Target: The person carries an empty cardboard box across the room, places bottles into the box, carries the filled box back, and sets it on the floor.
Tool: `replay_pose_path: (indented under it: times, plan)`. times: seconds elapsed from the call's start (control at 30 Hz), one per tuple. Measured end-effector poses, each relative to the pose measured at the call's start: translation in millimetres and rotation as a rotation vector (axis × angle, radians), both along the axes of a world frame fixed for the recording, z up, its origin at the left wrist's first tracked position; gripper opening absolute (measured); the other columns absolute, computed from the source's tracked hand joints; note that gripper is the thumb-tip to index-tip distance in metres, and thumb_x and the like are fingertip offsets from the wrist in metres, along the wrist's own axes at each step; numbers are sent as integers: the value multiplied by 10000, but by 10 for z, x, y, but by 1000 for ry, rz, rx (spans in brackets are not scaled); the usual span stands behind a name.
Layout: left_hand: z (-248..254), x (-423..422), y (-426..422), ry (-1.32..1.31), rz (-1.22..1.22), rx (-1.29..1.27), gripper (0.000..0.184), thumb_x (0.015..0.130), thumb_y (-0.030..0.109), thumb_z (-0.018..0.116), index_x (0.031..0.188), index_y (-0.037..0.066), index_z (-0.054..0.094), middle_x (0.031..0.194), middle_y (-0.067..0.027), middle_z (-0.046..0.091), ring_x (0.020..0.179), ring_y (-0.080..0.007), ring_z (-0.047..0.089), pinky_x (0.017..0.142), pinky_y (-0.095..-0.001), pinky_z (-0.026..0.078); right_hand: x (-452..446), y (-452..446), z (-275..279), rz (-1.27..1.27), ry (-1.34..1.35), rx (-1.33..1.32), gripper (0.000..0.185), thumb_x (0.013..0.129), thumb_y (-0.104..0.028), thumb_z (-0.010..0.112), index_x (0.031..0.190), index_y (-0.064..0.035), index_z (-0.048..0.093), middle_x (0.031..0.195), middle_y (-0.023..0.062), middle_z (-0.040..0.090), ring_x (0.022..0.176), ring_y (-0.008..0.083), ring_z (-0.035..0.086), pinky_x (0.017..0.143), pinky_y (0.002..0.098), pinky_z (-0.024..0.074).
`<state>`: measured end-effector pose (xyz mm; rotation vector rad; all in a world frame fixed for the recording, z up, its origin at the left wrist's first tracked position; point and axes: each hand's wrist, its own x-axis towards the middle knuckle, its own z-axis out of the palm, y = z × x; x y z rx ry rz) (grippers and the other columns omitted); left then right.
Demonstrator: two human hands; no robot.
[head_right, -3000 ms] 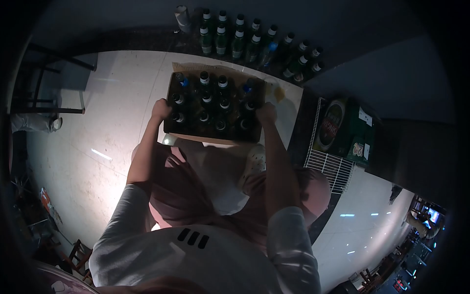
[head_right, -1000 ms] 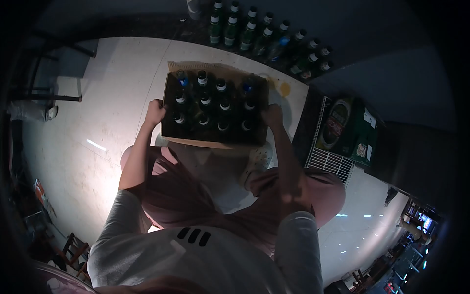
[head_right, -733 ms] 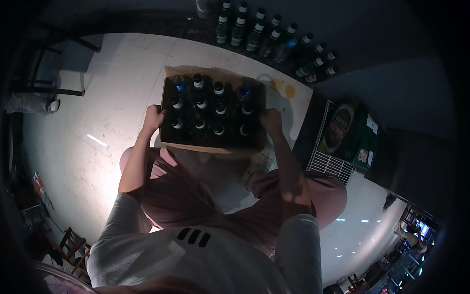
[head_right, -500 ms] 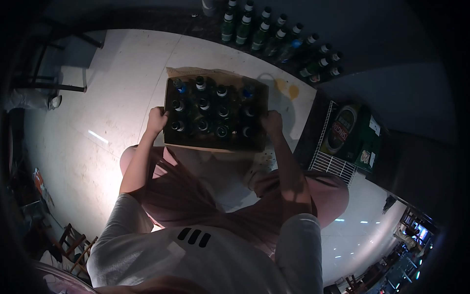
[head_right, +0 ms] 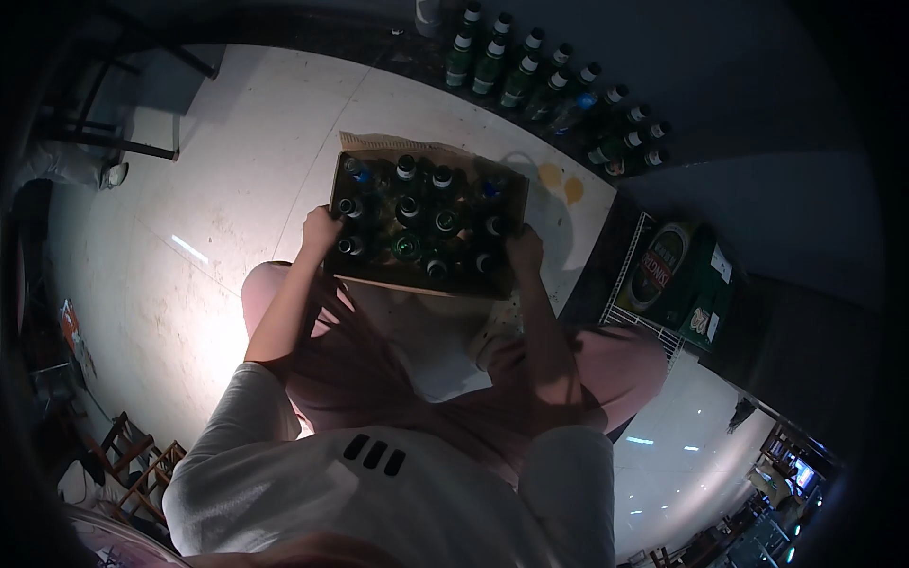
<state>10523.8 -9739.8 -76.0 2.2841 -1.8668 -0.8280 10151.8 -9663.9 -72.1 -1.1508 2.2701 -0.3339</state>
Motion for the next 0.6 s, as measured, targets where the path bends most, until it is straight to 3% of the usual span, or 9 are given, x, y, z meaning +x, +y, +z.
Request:
replay_pose_path:
  times: [0.37, 0.6]
  plan:
    - [-85, 30, -49, -175, -45, 60, 286, 729, 242, 635, 802, -35, 619, 830, -239, 637, 808, -370, 631, 725, -431, 515, 77, -54, -35, -77, 132, 100, 290, 764, -260, 590, 862, 9, 635, 894, 254, 623, 865, 409, 602, 737, 468, 487]
    - [-72, 120, -176, -125, -149, 139, 265, 695, 212, 626, 827, -17, 650, 865, -237, 641, 834, -362, 634, 744, -419, 516, 36, -136, 76, -17, 118, 134, 265, 727, -200, 624, 850, 35, 620, 885, 251, 627, 860, 393, 611, 743, 458, 492]
